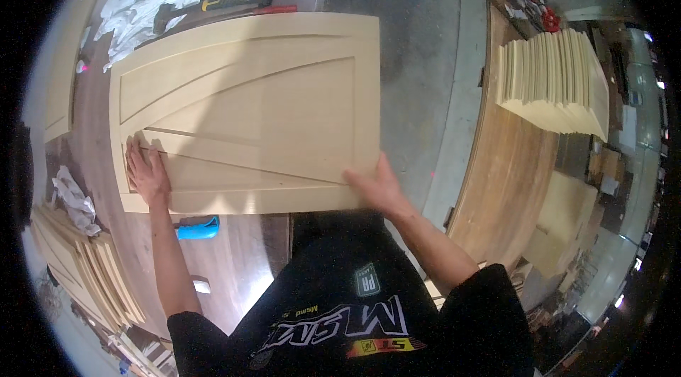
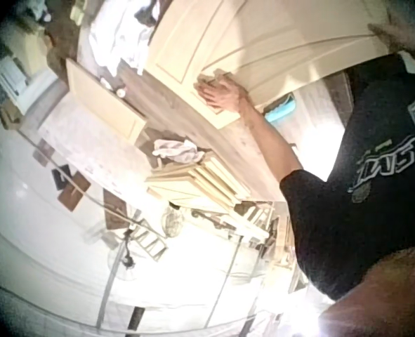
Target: The person applies glue to wooden panels and decorative trim pieces, secures them using a pneumatic nail gun, and stacks the completed panels on a larger pallet.
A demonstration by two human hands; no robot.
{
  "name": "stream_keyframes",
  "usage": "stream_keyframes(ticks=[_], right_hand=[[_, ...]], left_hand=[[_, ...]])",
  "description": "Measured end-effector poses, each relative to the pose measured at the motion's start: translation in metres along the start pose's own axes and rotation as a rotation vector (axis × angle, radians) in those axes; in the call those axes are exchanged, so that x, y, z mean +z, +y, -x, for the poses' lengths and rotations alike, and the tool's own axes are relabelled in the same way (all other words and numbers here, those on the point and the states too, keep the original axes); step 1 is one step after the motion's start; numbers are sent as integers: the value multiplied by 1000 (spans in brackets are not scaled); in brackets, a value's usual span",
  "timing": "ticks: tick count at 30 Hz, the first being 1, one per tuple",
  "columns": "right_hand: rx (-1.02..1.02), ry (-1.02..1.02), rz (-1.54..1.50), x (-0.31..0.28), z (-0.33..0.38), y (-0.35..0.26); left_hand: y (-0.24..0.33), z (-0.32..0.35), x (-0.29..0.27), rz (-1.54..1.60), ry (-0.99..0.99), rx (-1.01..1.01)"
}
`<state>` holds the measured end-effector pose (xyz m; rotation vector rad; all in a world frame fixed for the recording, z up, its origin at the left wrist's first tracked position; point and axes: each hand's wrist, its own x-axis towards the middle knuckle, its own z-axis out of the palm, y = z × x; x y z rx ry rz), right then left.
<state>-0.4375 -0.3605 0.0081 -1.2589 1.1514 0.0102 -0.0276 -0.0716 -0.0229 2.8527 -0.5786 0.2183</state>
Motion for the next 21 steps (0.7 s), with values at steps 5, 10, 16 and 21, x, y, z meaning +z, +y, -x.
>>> stream_keyframes(ticks=[5,10,16,21], right_hand=[[-23,3,42,-3,-2,1],[-89,-29,94,-2,9,-15],[27,-50,38,4,19,-31],[66,-8,13,5,15,-20]], left_hand=[[3,3,-6,-26,-27,-17],[12,1,-12,-26,-53,-22],[5,5,-10,-48,-36,-17],[4,2,-5,17,-17,-16]])
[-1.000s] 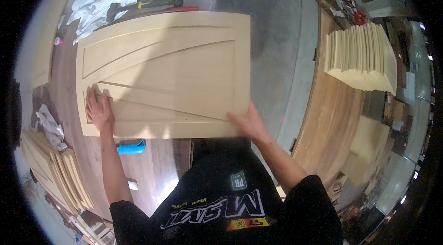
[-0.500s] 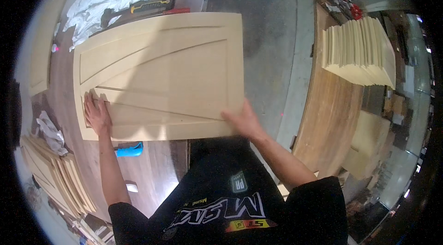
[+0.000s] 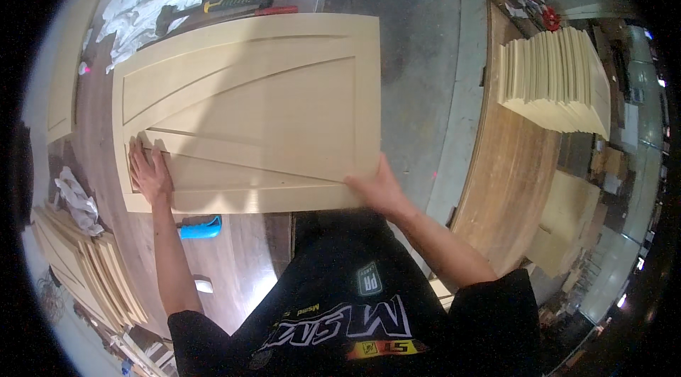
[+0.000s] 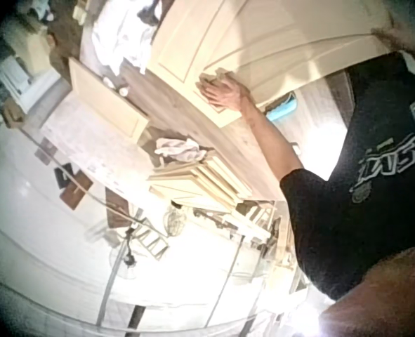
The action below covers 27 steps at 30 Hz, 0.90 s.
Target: The person applies glue to wooden panels and decorative trim pieces, secures them using a pneumatic nail gun, and stacks the completed panels on a larger pallet.
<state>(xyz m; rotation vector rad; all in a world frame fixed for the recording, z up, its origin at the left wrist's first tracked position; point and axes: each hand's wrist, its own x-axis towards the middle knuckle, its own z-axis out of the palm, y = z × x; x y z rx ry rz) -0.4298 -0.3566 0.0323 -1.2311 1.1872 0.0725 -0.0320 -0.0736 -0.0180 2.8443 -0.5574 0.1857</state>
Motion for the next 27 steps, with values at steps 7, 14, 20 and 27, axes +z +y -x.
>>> stream_keyframes(ticks=[7,14,20,27], right_hand=[[-14,-35,78,-4,-2,-2],[65,-222,102,-17,-8,-28],[-52,-197,192,-12,-9,-24],[-74,-195,142,-6,-10,-22]], left_hand=[[-12,0,6,-22,5,-31],[-5,-2,-1,-22,-56,-83],[-12,-2,0,-67,-61,-84],[-10,-10,-7,-49,-114,-129]])
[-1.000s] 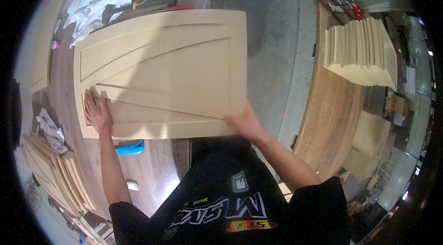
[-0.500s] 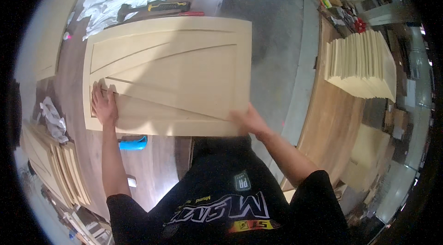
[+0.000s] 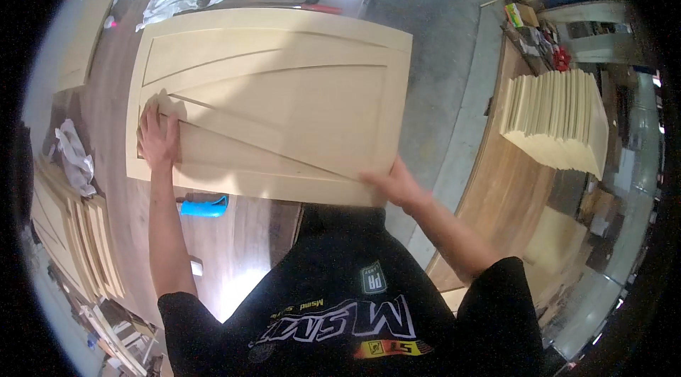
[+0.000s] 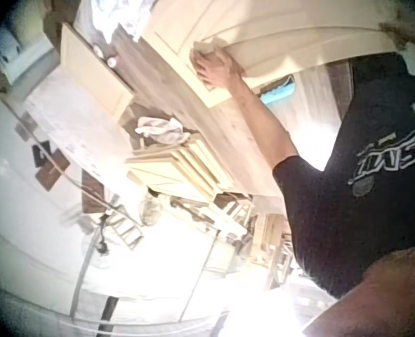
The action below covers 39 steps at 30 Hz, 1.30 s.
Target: The person applies glue to wooden panels and decorative trim pieces, secures them using a pneumatic nail gun, and stacks the completed panels on a larger pallet.
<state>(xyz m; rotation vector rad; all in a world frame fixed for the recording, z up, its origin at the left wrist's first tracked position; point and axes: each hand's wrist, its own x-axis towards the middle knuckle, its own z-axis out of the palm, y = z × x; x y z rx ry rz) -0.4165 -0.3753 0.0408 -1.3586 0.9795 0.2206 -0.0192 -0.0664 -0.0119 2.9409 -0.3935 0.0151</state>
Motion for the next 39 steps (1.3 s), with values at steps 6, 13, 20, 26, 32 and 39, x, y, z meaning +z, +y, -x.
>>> stream_keyframes(ticks=[6,13,20,26,32,39], right_hand=[[12,73,81,1,-1,0],[306,-103,261,-16,-8,0],[105,-56,163,-15,-3,18],[279,-7,240,4,7,-10],[282,-15,284,-3,-1,0],[296,-37,291,-12,-2,2]], left_hand=[[11,-4,-7,-20,14,-31],[20,-15,-31,43,-163,-75],[18,-2,-48,113,-197,-105],[18,1,-62,168,-224,-137],[14,1,-60,180,-214,-129],[13,-1,-57,189,-178,-153]])
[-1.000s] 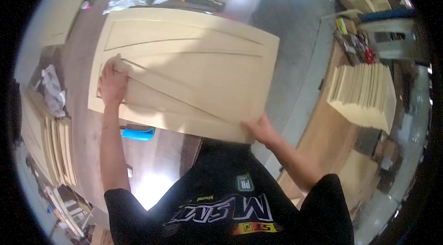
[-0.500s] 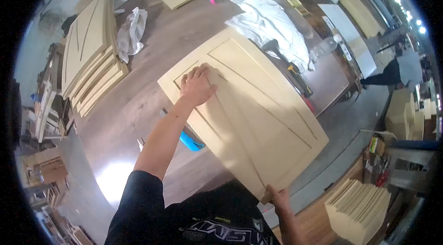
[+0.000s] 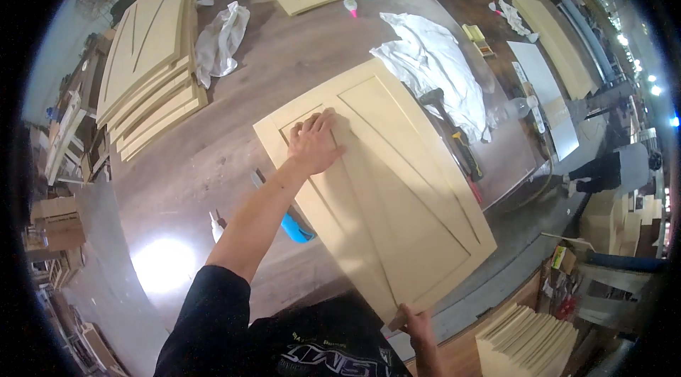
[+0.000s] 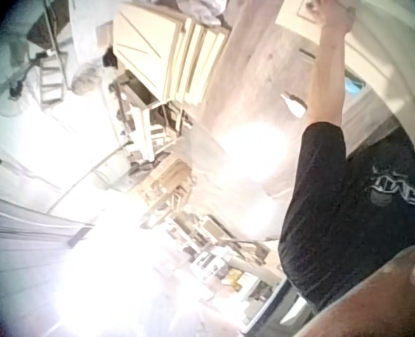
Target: The person applies glue to wooden panels and decorative trim pieces, secures them using a pneumatic nail gun, and stacks the completed panels on a larger pallet.
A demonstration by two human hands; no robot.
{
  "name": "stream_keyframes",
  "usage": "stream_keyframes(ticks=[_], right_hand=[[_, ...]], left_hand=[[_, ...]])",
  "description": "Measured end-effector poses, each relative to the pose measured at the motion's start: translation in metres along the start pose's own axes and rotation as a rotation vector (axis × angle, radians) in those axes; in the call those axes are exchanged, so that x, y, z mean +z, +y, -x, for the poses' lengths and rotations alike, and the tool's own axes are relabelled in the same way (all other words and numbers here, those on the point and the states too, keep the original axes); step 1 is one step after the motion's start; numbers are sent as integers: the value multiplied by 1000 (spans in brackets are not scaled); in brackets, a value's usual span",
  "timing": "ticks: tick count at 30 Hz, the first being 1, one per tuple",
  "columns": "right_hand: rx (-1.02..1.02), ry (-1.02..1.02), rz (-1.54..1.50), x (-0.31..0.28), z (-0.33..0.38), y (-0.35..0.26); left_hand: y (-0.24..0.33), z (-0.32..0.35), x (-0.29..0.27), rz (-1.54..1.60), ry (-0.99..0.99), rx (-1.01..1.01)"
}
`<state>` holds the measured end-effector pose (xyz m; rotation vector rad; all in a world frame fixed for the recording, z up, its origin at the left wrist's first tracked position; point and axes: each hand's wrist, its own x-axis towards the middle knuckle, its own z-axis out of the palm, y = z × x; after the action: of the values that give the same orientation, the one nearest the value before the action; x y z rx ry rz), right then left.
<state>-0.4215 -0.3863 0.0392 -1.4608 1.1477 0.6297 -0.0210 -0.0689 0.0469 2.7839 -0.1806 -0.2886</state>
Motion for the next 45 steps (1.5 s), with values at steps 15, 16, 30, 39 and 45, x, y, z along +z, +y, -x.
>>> stream_keyframes(ticks=[15,16,30,39,45], right_hand=[[87,-63,-15,1,7,-15],[75,-65,-9,2,7,-16],[-203,-84,-82,-6,-11,16],[-205,-16,-22,2,-9,9],[-154,-37,-17,-1,-11,11]], left_hand=[[10,-20,-27,-181,-230,1],[11,-20,-28,-187,-223,11],[17,-24,-21,-206,-265,-36],[20,-21,-23,-283,-269,-15],[19,-22,-21,-241,-268,-14]])
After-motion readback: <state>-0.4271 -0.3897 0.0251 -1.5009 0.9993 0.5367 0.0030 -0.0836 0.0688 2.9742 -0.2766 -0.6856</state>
